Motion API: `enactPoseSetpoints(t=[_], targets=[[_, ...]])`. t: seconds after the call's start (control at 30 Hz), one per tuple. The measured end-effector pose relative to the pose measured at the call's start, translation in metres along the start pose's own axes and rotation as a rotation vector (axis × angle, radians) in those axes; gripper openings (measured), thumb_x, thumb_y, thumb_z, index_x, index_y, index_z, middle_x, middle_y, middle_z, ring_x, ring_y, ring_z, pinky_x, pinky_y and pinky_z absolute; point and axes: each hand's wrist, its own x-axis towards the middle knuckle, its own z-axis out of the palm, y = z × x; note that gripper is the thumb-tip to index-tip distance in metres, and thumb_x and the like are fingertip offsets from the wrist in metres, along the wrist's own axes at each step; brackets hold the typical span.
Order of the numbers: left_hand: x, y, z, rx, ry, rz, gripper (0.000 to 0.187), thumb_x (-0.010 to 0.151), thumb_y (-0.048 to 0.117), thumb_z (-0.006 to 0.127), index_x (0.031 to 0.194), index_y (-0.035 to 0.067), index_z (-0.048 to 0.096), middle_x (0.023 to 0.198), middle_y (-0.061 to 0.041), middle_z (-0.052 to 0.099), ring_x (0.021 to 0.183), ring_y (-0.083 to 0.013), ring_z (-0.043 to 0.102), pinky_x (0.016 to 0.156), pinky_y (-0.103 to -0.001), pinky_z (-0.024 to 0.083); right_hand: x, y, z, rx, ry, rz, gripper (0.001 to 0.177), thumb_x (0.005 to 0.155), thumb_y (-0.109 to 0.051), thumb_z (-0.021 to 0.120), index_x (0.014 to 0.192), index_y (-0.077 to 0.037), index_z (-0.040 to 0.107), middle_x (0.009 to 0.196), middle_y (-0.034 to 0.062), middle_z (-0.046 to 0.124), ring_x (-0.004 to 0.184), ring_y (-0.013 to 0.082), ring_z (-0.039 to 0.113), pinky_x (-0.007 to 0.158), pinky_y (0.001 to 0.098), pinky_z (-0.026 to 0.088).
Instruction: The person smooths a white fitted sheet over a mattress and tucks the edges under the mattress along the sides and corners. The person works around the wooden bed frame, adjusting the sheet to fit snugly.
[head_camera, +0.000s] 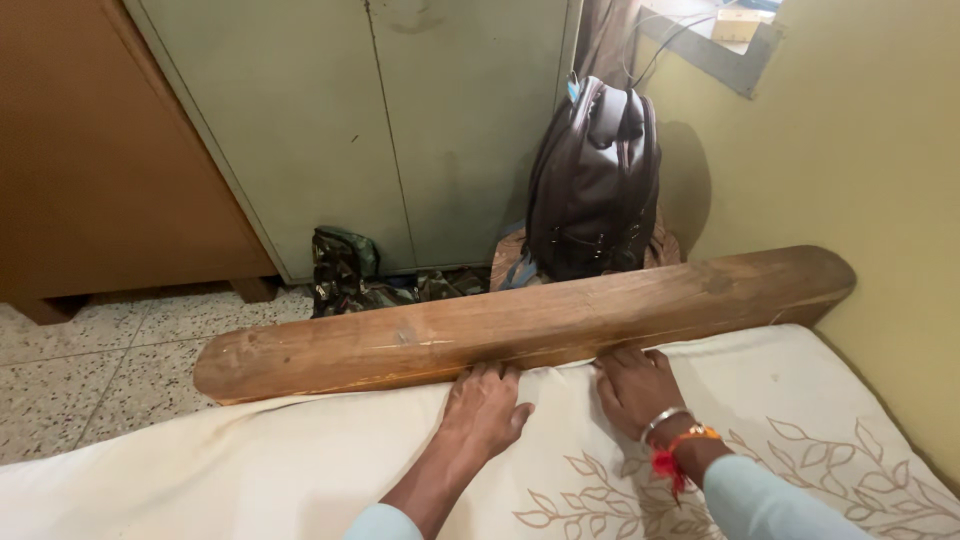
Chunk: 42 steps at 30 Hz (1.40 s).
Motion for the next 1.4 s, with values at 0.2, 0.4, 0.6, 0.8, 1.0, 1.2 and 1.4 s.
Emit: enactPoseSetpoints(t=[0.2, 0.4, 0.6, 0.8, 1.0, 1.2, 1.4], targets=[[-0.026, 0.010, 0.021, 0.086, 0.065, 0.167, 0.032, 0.093, 0.024, 0.066, 0.116, 0.002, 0.064, 0.121, -0.016, 0.059, 0.117, -0.0323, 0.053, 0.098, -0.048, 0.042, 0.007, -0.008, 0.013, -0.030, -0.199, 0.080, 0.039, 0.089, -0.035, 0.048, 0.115, -0.012, 0.068, 0.125, 0.0063, 0.067, 0.123, 0.0262, 0.056, 0.106, 0.0432, 0.040], [-0.037, 0.003, 0.029, 0.198, 0.253, 0.244, 0.059, 0.083, 0.028, 0.070, 0.130, -0.005, 0.057, 0.133, -0.021, 0.056, 0.123, -0.0356, 0.049, 0.103, -0.048, 0.037, -0.011, 0.008, 0.036, -0.016, -0.029, -0.033, 0.051, 0.081, -0.028, 0.053, 0.126, -0.006, 0.061, 0.124, 0.0113, 0.066, 0.118, 0.0278, 0.058, 0.103, 0.0463, 0.039], [-0.025, 0.003, 0.035, 0.057, -0.021, 0.014, 0.071, 0.094, 0.039, 0.062, 0.142, -0.010, 0.044, 0.140, -0.024, 0.048, 0.131, -0.0371, 0.042, 0.112, -0.049, 0.031, 0.018, -0.025, 0.003, -0.145, -0.326, 0.139, 0.041, 0.085, -0.031, 0.055, 0.121, -0.018, 0.069, 0.128, 0.0072, 0.067, 0.128, 0.0252, 0.054, 0.108, 0.0448, 0.035], [-0.026, -0.015, 0.059, -0.103, 0.101, 0.067, 0.065, 0.100, 0.038, 0.057, 0.144, -0.009, 0.048, 0.139, -0.023, 0.051, 0.131, -0.0390, 0.042, 0.116, -0.049, 0.027, 0.032, -0.047, 0.013, -0.445, -0.491, 0.075, 0.033, 0.090, -0.025, 0.052, 0.111, -0.017, 0.076, 0.125, 0.0075, 0.071, 0.129, 0.0265, 0.057, 0.117, 0.0441, 0.033], [-0.075, -0.053, 0.063, 0.064, 0.039, 0.000, 0.055, 0.101, 0.031, 0.050, 0.143, -0.004, 0.048, 0.149, -0.021, 0.046, 0.140, -0.0388, 0.037, 0.118, -0.055, 0.023, 0.007, -0.034, 0.043, -0.402, -0.233, 0.117, 0.034, 0.087, -0.023, 0.053, 0.117, -0.014, 0.065, 0.131, 0.0075, 0.062, 0.127, 0.0253, 0.056, 0.103, 0.0433, 0.043], [-0.136, -0.142, 0.001, 0.260, 0.359, -0.225, 0.067, 0.093, 0.041, 0.056, 0.144, -0.001, 0.044, 0.144, -0.021, 0.047, 0.138, -0.0393, 0.039, 0.115, -0.056, 0.022, -0.018, -0.086, 0.028, -0.279, -0.090, -0.040, 0.053, 0.079, -0.017, 0.058, 0.132, -0.016, 0.054, 0.136, 0.0049, 0.057, 0.128, 0.0216, 0.052, 0.103, 0.0454, 0.043], [-0.154, -0.163, -0.032, 0.188, 0.250, -0.438, 0.067, 0.092, 0.044, 0.059, 0.140, -0.001, 0.046, 0.144, -0.021, 0.047, 0.135, -0.0389, 0.040, 0.115, -0.051, 0.026, -0.001, -0.170, 0.045, -0.075, -0.062, -0.279, 0.061, 0.077, -0.019, 0.061, 0.136, -0.013, 0.051, 0.138, 0.0103, 0.053, 0.129, 0.0265, 0.048, 0.103, 0.0494, 0.037]])
